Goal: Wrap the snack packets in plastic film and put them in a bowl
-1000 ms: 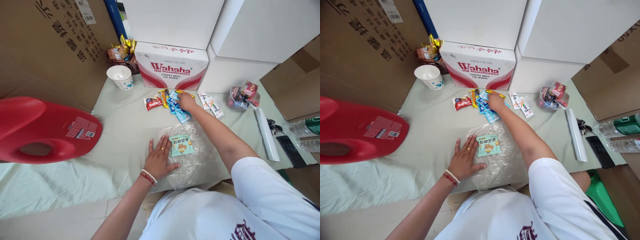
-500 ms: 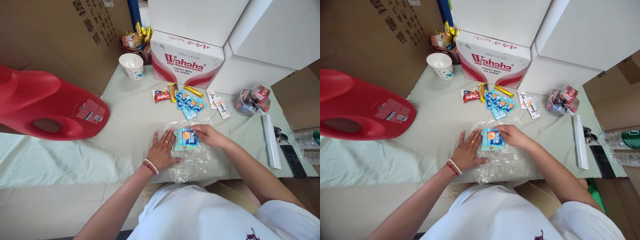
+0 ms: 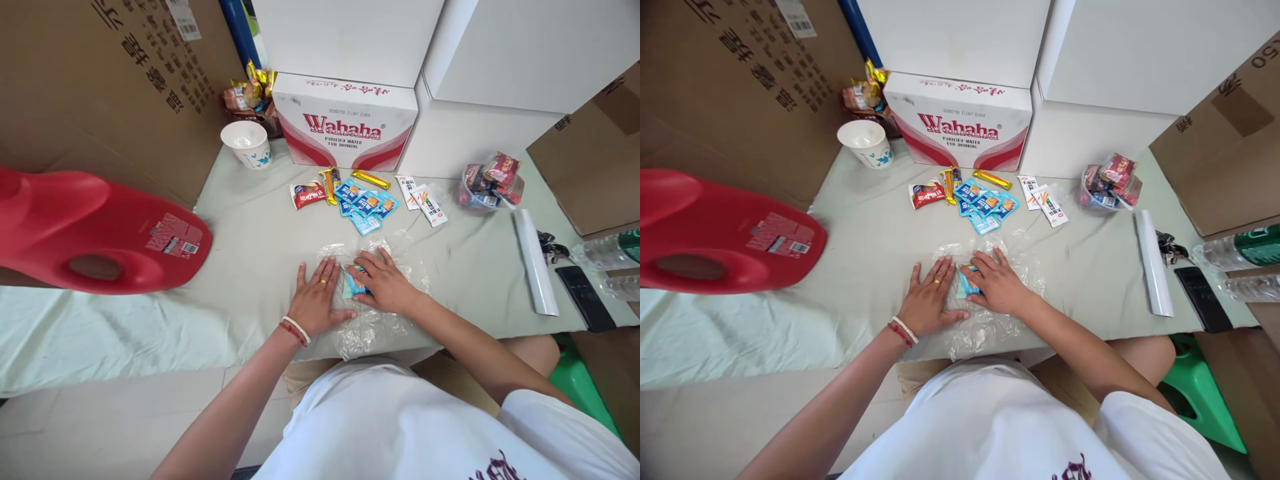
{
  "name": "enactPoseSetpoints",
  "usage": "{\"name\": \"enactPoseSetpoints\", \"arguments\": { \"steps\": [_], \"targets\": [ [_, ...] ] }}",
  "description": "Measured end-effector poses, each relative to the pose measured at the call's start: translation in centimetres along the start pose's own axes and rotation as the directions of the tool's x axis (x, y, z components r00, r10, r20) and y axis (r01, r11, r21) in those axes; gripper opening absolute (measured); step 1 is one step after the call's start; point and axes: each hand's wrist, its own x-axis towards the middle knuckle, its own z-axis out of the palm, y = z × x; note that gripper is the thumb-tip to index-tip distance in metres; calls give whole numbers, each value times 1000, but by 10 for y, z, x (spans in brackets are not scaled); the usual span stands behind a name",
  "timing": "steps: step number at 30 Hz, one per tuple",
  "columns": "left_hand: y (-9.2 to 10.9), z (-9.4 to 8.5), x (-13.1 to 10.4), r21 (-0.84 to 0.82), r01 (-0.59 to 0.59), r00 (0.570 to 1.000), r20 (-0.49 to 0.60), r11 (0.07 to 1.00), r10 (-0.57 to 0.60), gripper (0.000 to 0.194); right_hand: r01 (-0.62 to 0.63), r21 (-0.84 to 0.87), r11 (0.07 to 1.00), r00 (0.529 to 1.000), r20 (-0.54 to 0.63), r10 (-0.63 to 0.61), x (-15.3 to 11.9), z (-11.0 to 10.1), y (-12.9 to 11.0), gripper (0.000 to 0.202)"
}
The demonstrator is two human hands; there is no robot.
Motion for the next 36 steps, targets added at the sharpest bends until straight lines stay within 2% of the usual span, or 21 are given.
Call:
{"name": "enactPoseSetpoints", "arguments": {
  "steps": [4,7,9,10,12,13,16,18,20,22,23,24,26,28,31,33,36],
  "targets": [
    [0,0,1,5,-7,1000,-11,1000,7,111,40,-3,999,999,-4,-40,-22,-3,8,68],
    [0,-1,0,10,1,1000,-31,1000,-1,109,27,24,999,1000,0,-27,-27,-5,9,68],
    [1,-3,-4,26,8,996,-86,1000,-6,98,11,49,999,1000,-6,-10,-27,-9,8,69],
    [2,-3,-8,32,-3,993,-117,999,6,86,4,66,998,1000,-16,-3,-29,-13,9,69],
    [2,-5,-19,19,-96,986,-135,995,98,59,-6,125,992,998,-57,13,-38,-25,10,69],
    [1,-6,-24,-13,-182,978,-111,983,179,53,-5,171,985,997,-78,18,-46,-32,11,69],
    [-4,-9,-40,-206,-404,912,-13,891,410,64,14,327,945,999,-36,-3,-87,-44,12,78],
    [-8,-10,-46,-319,-443,882,8,838,470,69,11,365,931,998,51,-32,-116,-39,12,83],
    [-12,-9,-49,-369,-434,881,16,822,472,64,-6,359,933,997,74,-22,-136,-26,12,67],
    [-15,-7,-47,-396,-421,886,14,816,464,40,-7,402,916,1000,5,6,-144,-13,15,34],
    [-15,-5,-45,-414,-402,896,6,816,445,25,1,447,894,999,-38,18,-142,-10,18,23],
    [-15,-5,-42,-440,-376,910,-9,815,415,16,8,500,866,997,-67,29,-138,-9,22,21],
    [-14,-5,-36,-504,-297,947,-43,811,320,19,-25,594,804,995,-66,79,-126,-16,30,25],
    [-12,-9,-30,-561,-193,979,-60,805,193,24,-134,657,742,983,-8,184,-111,-28,38,30],
    [-7,-16,-18,-530,-38,997,-74,847,-2,32,-315,717,622,930,105,351,-88,-41,48,41],
    [-4,-19,-7,-402,90,984,-103,911,-143,37,-430,663,613,882,163,443,-72,-43,54,44],
    [1,-15,9,-211,324,922,-150,922,-358,37,-598,335,728,799,183,572,-49,-43,60,34]
  ]
}}
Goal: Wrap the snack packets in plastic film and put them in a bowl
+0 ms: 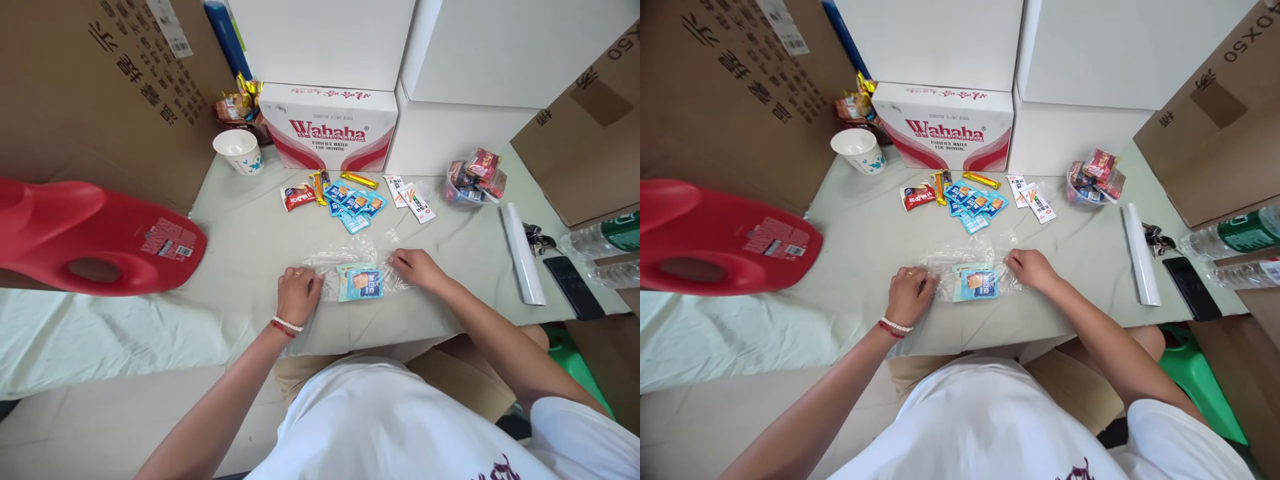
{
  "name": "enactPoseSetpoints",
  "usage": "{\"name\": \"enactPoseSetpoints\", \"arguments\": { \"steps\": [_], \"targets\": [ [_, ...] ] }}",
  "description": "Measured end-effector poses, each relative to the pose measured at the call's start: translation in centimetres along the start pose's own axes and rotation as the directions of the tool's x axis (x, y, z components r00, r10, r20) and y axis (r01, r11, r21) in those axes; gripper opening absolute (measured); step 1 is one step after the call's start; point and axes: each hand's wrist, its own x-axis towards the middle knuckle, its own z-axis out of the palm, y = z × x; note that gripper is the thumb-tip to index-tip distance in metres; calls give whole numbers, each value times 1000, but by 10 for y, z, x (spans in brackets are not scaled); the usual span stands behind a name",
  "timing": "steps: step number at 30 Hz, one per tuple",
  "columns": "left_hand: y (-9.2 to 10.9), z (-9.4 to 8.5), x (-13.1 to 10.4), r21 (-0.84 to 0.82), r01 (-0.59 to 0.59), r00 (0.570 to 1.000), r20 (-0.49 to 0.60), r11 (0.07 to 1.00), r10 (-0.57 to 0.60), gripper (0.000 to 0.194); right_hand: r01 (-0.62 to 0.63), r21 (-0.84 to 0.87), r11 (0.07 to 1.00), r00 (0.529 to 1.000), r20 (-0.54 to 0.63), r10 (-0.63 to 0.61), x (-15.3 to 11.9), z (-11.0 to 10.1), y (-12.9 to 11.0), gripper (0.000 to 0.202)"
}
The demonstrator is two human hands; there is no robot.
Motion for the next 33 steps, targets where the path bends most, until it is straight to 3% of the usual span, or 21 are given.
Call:
{"name": "enactPoseSetpoints", "arguments": {
  "steps": [3,6,9,11,13,15,18,20,23,26,28,30,33],
  "targets": [
    [7,10,7,70,134,987,-96,988,-127,26,-48,-326,944,996,-88,20,20,-7,-16,23],
    [11,18,7,44,191,956,-234,981,-176,26,92,-424,901,974,-150,-170,45,-14,-42,30],
    [11,22,7,24,181,940,-297,983,-166,44,279,-449,849,949,-5,-315,76,-7,-68,47],
    [10,23,8,17,182,945,-279,983,-170,60,280,-463,841,959,86,-272,95,2,-81,54],
    [8,24,10,11,204,950,-242,979,-195,71,215,-444,870,976,125,-177,108,8,-90,41],
    [6,23,12,3,224,954,-206,974,-219,68,176,-357,917,981,144,-132,112,6,-94,25],
    [6,19,13,-31,247,953,-172,969,-248,43,241,-209,948,968,123,-219,99,-5,-95,18],
    [8,18,14,-58,256,952,-160,965,-262,25,351,-203,914,936,91,-339,80,-9,-96,18],
    [9,18,15,-90,255,950,-160,963,-267,13,542,-336,770,839,170,-516,42,-2,-94,19],
    [6,17,17,-130,258,944,-176,957,-278,6,653,-457,604,754,322,-572,9,21,-84,26],
    [1,13,18,-188,261,938,-182,947,-295,11,659,-495,566,748,350,-563,-6,38,-75,40],
    [-2,4,17,-323,258,932,-164,910,-322,14,627,-508,591,774,316,-549,-14,52,-66,49],
    [9,-9,13,-612,248,940,-35,751,-339,14,578,-445,684,812,230,-537,-18,64,-60,53]
  ]
}}
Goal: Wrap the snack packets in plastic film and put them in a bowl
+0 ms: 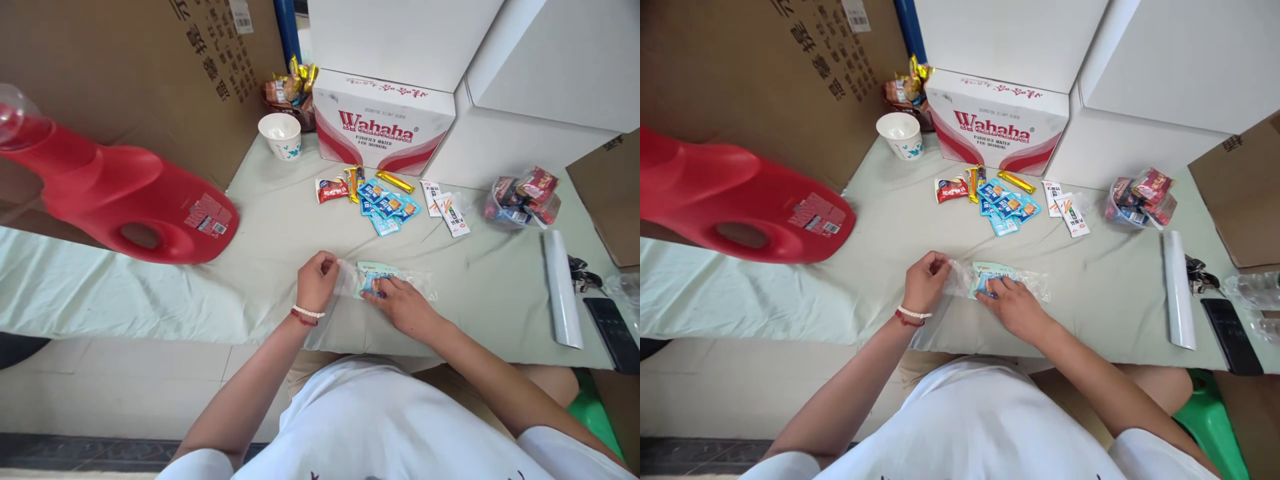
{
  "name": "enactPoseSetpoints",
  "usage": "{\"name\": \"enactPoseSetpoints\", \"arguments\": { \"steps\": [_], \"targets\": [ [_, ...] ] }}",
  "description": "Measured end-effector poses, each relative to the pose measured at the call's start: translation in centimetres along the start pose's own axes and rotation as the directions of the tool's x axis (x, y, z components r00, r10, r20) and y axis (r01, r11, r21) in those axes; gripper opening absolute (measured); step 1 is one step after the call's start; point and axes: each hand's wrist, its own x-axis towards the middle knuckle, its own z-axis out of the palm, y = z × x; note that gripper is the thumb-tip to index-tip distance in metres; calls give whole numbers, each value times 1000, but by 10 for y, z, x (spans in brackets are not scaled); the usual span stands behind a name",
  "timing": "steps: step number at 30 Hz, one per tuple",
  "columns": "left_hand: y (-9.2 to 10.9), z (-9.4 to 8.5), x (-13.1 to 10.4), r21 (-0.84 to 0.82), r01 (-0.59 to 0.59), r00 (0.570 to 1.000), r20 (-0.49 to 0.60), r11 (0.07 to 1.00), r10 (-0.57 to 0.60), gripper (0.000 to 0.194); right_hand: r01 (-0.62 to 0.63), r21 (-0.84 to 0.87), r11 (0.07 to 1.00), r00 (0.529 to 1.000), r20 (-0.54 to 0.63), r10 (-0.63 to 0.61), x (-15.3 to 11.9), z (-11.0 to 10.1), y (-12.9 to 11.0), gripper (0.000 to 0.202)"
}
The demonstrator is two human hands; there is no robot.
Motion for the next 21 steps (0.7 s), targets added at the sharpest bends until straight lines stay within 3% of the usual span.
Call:
{"name": "enactPoseSetpoints", "arguments": {
  "steps": [3,6,8,9,11,12,13,15,18,21],
  "targets": [
    [21,16,-14,-120,-62,980,179,991,83,20,-39,175,984,997,-66,51,-3,2,-1,48],
    [32,46,-28,98,-292,910,334,951,245,26,-6,353,936,988,-140,59,-12,2,4,36],
    [33,62,-35,272,-400,873,404,875,273,31,-81,416,906,951,-241,196,-20,4,11,32],
    [32,68,-38,335,-435,863,421,836,280,34,-186,415,890,899,-294,325,-25,5,16,31],
    [28,73,-42,411,-487,847,438,771,301,35,-457,367,811,729,-368,577,-34,10,25,36],
    [27,73,-43,435,-503,842,442,746,310,35,-555,332,763,661,-380,647,-37,11,30,40],
    [26,73,-44,455,-514,839,444,727,315,35,-608,303,734,633,-372,678,-40,12,34,40],
    [24,71,-45,480,-524,836,449,704,316,35,-619,306,723,649,-320,691,-44,9,39,28],
    [24,71,-47,492,-537,829,457,685,322,37,-565,443,696,696,-197,690,-37,-8,40,23],
    [24,74,-51,525,-565,820,443,637,362,35,-457,578,677,781,-103,616,-12,-27,33,20]
  ]
}}
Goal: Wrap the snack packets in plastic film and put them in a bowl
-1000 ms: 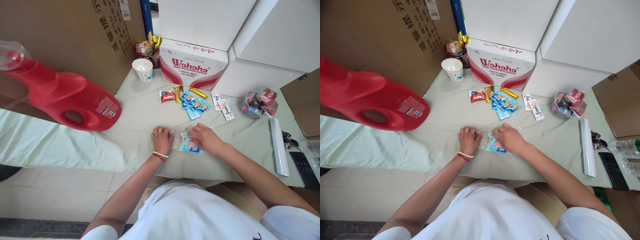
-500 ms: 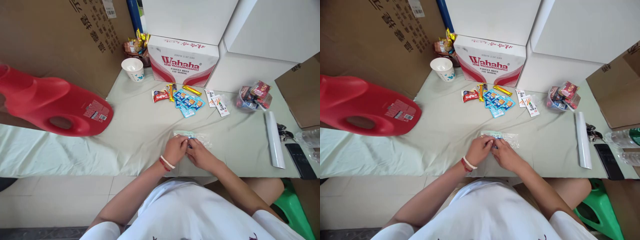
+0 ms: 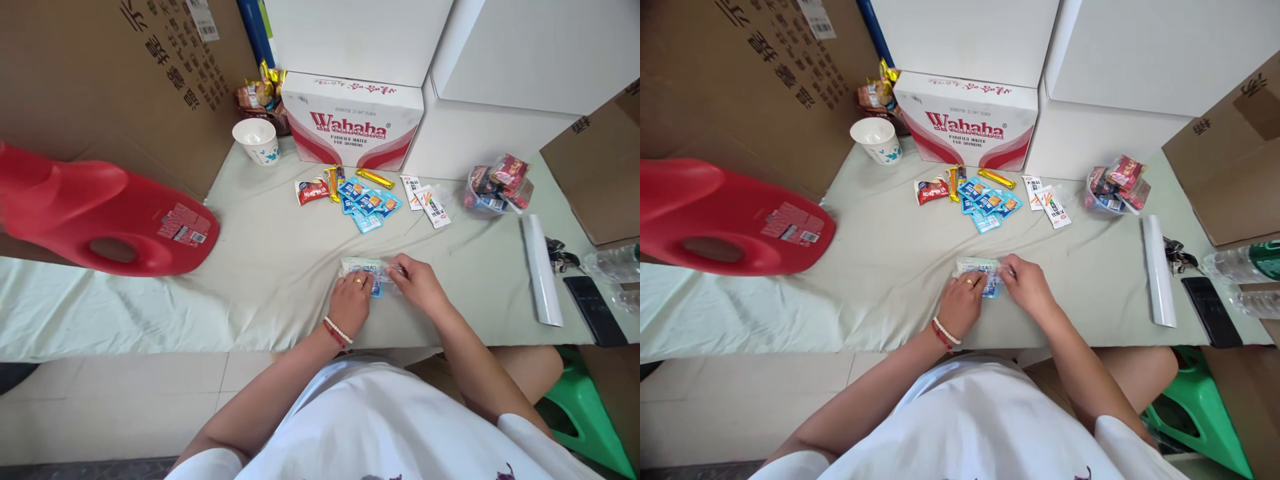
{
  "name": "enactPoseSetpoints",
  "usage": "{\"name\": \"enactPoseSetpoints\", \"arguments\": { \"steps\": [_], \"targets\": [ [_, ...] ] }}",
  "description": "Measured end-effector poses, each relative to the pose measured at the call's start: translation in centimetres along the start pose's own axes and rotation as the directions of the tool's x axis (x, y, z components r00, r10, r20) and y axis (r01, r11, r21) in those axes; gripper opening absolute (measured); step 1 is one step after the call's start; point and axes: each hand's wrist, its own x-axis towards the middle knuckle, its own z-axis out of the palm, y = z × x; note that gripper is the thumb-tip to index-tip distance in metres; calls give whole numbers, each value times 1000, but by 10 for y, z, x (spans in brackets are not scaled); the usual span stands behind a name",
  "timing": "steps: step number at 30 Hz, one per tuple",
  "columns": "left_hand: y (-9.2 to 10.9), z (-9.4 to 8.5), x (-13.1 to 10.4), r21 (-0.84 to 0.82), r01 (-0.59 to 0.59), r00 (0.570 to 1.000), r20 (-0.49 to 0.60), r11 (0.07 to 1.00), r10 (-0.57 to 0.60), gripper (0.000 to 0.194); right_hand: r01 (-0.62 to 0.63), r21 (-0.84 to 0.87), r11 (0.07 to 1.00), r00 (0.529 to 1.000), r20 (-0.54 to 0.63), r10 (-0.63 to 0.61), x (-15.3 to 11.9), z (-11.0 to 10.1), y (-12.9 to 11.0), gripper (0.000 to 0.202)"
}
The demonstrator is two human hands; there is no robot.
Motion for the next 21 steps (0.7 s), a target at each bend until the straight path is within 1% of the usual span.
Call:
{"name": "enactPoseSetpoints", "arguments": {
  "steps": [2,4,6,8,9,10,12,13,14,15,16,18,20,21],
  "targets": [
    [2,0,-2,39,-7,999,-38,999,9,34,68,70,995,994,81,-73,17,9,-16,16],
    [1,-3,-6,31,-40,997,-64,999,42,34,83,114,990,983,155,-101,33,23,-24,14],
    [-4,-10,-12,-37,-135,988,-83,990,132,34,53,152,987,977,194,-82,45,36,-23,15],
    [-13,-17,-19,-133,-238,966,-138,962,220,35,39,196,980,982,176,-74,49,45,-17,18],
    [-18,-20,-22,-168,-246,959,-186,955,214,36,43,222,974,983,162,-80,48,47,-13,19],
    [-23,-22,-24,-188,-210,958,-237,960,163,36,45,250,967,985,152,-86,47,49,-10,21],
    [-32,-22,-24,-190,-38,952,-305,981,-22,38,37,300,953,985,148,-85,43,49,-4,23],
    [-35,-20,-22,-177,58,946,-305,982,-111,39,27,322,946,985,155,-81,42,49,-3,24],
    [-38,-18,-19,-156,127,946,-277,980,-167,40,17,344,939,983,167,-79,41,48,-2,25],
    [-39,-15,-15,-127,162,955,-231,979,-188,41,4,366,931,980,183,-76,40,47,-2,25],
    [-40,-13,-12,-95,168,967,-176,981,-183,42,-13,387,922,977,201,-70,40,46,-3,25],
    [-38,-9,-7,-34,134,986,-95,990,-137,44,-53,410,911,978,206,-36,40,43,-6,23],
    [-35,-7,-4,5,99,993,-72,995,-98,46,-57,367,929,990,140,6,41,42,-14,20],
    [-33,-6,-4,14,92,993,-72,996,-90,46,-34,305,952,996,92,6,41,42,-19,18]
  ]
}}
